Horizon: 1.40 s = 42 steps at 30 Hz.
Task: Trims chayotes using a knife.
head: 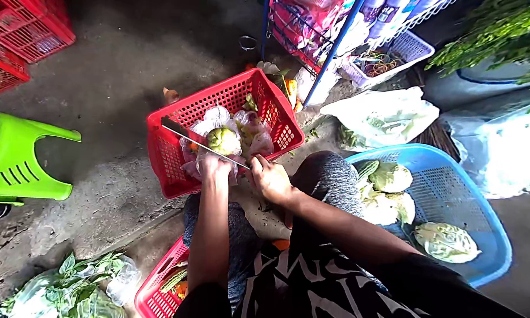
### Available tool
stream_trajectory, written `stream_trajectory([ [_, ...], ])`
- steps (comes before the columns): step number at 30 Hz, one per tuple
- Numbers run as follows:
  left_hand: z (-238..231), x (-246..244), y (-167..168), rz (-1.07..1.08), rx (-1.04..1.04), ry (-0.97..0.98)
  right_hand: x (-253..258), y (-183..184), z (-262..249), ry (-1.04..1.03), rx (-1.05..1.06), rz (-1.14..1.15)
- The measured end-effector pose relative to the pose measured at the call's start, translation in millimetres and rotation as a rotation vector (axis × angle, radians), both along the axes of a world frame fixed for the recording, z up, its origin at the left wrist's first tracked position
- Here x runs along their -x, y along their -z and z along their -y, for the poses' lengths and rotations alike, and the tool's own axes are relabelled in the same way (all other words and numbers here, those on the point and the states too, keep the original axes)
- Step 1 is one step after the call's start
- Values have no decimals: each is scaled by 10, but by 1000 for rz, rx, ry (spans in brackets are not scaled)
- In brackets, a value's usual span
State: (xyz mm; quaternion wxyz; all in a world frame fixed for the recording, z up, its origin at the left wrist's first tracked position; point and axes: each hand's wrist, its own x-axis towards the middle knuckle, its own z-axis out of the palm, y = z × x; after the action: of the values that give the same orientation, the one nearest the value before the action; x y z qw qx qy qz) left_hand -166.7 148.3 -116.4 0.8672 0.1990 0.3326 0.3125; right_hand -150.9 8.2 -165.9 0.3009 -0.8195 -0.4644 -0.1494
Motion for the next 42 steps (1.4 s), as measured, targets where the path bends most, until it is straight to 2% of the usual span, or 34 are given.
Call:
stream_trajectory([
  [2,39,-8,21,-5,-36,-31,-3,50,-13,11,-16,-7],
  [6,97,-10,-37,-81,-264,-120,45,-33,7,35,52,-71],
  [10,129,-17,-2,-73,-196,-92,26,-91,-36,24,56,-78],
  [12,122,-24,85,-59,-230,-63,17,-99,-26,24,74,-119],
  [16,129,-55,114,-60,-467,-67,16,-125,-29,45,70,-170],
  [21,248,-82,20,-119,-212,-9,-90,51,-49,36,69,-111],
  [24,243,-105,74,-133,-295,10,-95,28,-26,46,65,-166],
  [27,176,-203,110,-288,-455,-119,-92,-59,-33,62,97,-294],
  [32,139,-162,237,-85,-349,17,-187,80,-56,16,106,-236],
  [34,92,-201,205,-215,-393,22,-256,41,-23,9,161,-268],
  [37,-67,-307,92,-664,-548,-46,-453,-6,81,1,203,-209],
  [38,-92,-326,64,-717,-564,-45,-524,-12,120,-6,189,-163],
  [40,-120,-331,83,-583,-497,-51,-598,-24,172,-4,114,-129],
  [42,-188,-279,149,-337,-311,5,-630,-51,186,32,46,-224],
])
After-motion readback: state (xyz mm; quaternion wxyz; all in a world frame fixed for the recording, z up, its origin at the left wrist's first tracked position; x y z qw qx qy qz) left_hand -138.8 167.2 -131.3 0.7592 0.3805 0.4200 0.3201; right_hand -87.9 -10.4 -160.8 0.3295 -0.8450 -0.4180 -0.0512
